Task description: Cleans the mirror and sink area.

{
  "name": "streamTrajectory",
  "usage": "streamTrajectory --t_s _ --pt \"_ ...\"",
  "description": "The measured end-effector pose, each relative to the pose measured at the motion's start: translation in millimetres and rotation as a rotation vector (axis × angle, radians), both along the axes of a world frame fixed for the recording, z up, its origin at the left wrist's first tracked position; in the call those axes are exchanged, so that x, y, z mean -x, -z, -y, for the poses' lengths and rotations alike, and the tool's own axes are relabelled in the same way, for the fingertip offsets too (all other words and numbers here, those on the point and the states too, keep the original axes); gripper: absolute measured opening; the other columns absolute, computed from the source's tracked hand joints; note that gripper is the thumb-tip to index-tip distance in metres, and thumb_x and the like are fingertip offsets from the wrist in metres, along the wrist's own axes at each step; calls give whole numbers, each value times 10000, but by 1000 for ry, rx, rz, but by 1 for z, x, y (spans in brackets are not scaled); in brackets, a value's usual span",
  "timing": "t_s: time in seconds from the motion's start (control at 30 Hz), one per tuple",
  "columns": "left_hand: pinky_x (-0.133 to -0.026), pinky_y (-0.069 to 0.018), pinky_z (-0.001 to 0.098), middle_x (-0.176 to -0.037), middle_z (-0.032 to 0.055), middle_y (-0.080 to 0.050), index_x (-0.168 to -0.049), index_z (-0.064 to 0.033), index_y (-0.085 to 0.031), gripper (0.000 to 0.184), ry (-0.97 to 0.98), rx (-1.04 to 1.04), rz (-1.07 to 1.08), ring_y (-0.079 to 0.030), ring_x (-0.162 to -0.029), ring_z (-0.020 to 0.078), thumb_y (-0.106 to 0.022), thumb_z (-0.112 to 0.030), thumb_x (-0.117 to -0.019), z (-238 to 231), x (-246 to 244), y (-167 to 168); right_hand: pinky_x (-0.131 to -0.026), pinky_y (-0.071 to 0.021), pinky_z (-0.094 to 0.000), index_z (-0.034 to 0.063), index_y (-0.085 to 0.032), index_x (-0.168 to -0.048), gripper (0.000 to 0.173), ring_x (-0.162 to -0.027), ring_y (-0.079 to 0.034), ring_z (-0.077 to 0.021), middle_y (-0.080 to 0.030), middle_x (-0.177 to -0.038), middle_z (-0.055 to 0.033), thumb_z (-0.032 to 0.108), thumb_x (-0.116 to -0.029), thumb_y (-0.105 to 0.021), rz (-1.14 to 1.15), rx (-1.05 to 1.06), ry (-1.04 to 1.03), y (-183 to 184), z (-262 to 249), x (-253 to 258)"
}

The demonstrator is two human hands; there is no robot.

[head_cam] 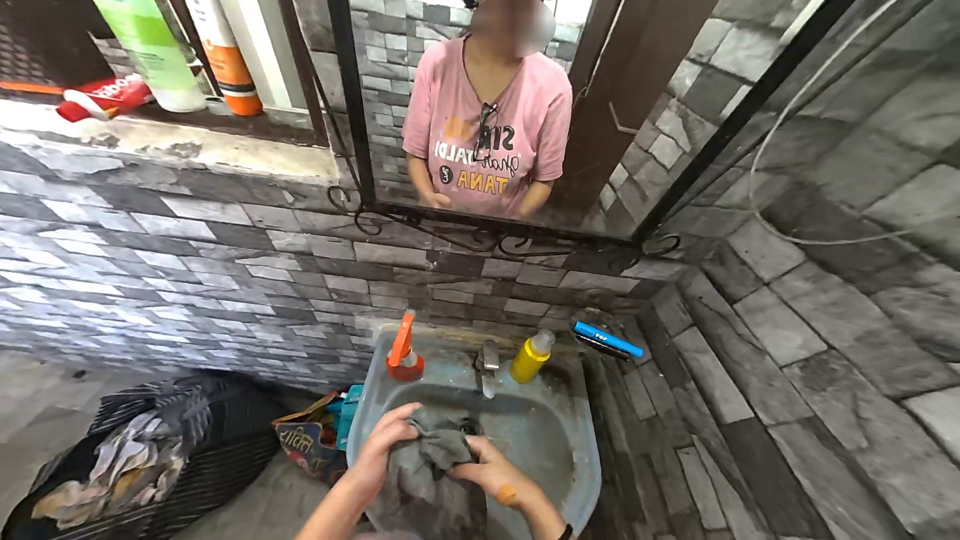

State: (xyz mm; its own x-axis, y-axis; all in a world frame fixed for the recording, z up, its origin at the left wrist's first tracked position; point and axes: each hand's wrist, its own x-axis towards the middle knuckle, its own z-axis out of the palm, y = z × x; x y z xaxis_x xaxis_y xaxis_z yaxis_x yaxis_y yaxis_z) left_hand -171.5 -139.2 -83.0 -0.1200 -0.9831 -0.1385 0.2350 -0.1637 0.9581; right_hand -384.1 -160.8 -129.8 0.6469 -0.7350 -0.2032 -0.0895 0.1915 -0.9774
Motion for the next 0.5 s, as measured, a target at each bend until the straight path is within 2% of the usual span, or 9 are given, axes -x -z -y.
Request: streamTrajectory --t_s 0.07,0.1,0.17,0.2,0.27,0.33,0.37,0.43,0.5 --pt "-830 -585 243 -937 -87 -732 -1085 -97 -659 284 -67 35 22 -689 -872 3 -536 -202 -851 -8 -15 7 -955 -531 -246 -85 -619 -1232 365 -1030 -645 -23 -700 -1136 -82 -54 -870 -573 90 -4 168 -11 -8 -10" --pt "-872 -575 253 -1015 -61 -715 -1170 -62 -609 390 -52 59 86 -678 -938 15 -631 -282 -850 -13 -23 11 -953 -530 -245 -74 -577 -1251 405 -1043 -636 -23 -680 -1157 -73 -53 -848 -550 137 -8 229 -15 -9 -15" --pt "-983 -527 278 -1245 49 -622 -1374 20 -441 829 -1 54 234 -612 -1129 62 -789 -415 -759 -25 -31 14 -909 -541 -234 -20 -479 -1242 427 -1021 -637 -11 -658 -1144 -33 -47 -822 -550 221 -39 292 -21 -11 -24" --pt "-1039 -506 290 -1364 100 -575 -1457 28 -375 1017 5 54 273 -582 -1225 90 -857 -448 -698 -31 -30 17 -902 -544 -234 -9 -457 -1237 438 -1024 -634 -16 -643 -1153 -30 -40 -815 -568 258 -60 293 -24 -12 -29" --pt "-1109 -462 310 -1500 167 -480 -1534 22 -305 1211 -54 86 322 -516 -1344 138 -926 -448 -607 -43 -22 29 -893 -536 -231 6 -429 -1254 465 -1045 -614 -20 -597 -1206 -31 -8 -820 -595 315 -121 243 -29 -15 -39" --pt "-1128 -439 341 -1533 218 -427 -1546 23 -303 1259 -180 119 351 -483 -1381 196 -949 -425 -563 -52 -11 46 -849 -559 -242 40 -413 -1247 452 -1005 -641 -26 -610 -1187 -8 24 -829 -582 382 -222 199 -34 -20 -52" --pt "-1128 -443 328 -1534 217 -421 -1545 32 -295 1247 -223 128 327 -488 -1376 189 -955 -377 -569 -55 -9 53 -835 -568 -250 54 -414 -1242 438 -983 -656 -30 -631 -1164 5 35 -835 -574 422 -260 181 -34 -23 -59" --pt "-1107 -467 278 -1482 182 -494 -1527 82 -270 1192 -280 102 239 -543 -1318 125 -942 -225 -591 -61 -6 57 -831 -570 -247 75 -415 -1222 416 -978 -657 -25 -634 -1153 30 57 -837 -572 475 -277 130 -31 -23 -68" --pt "-1051 -504 242 -1360 156 -587 -1503 116 -250 1122 -295 -36 198 -611 -1213 76 -896 -102 -612 -69 -5 47 -831 -566 -246 73 -419 -1221 436 -991 -648 -22 -625 -1163 33 89 -823 -596 475 -268 98 -26 -21 -73"
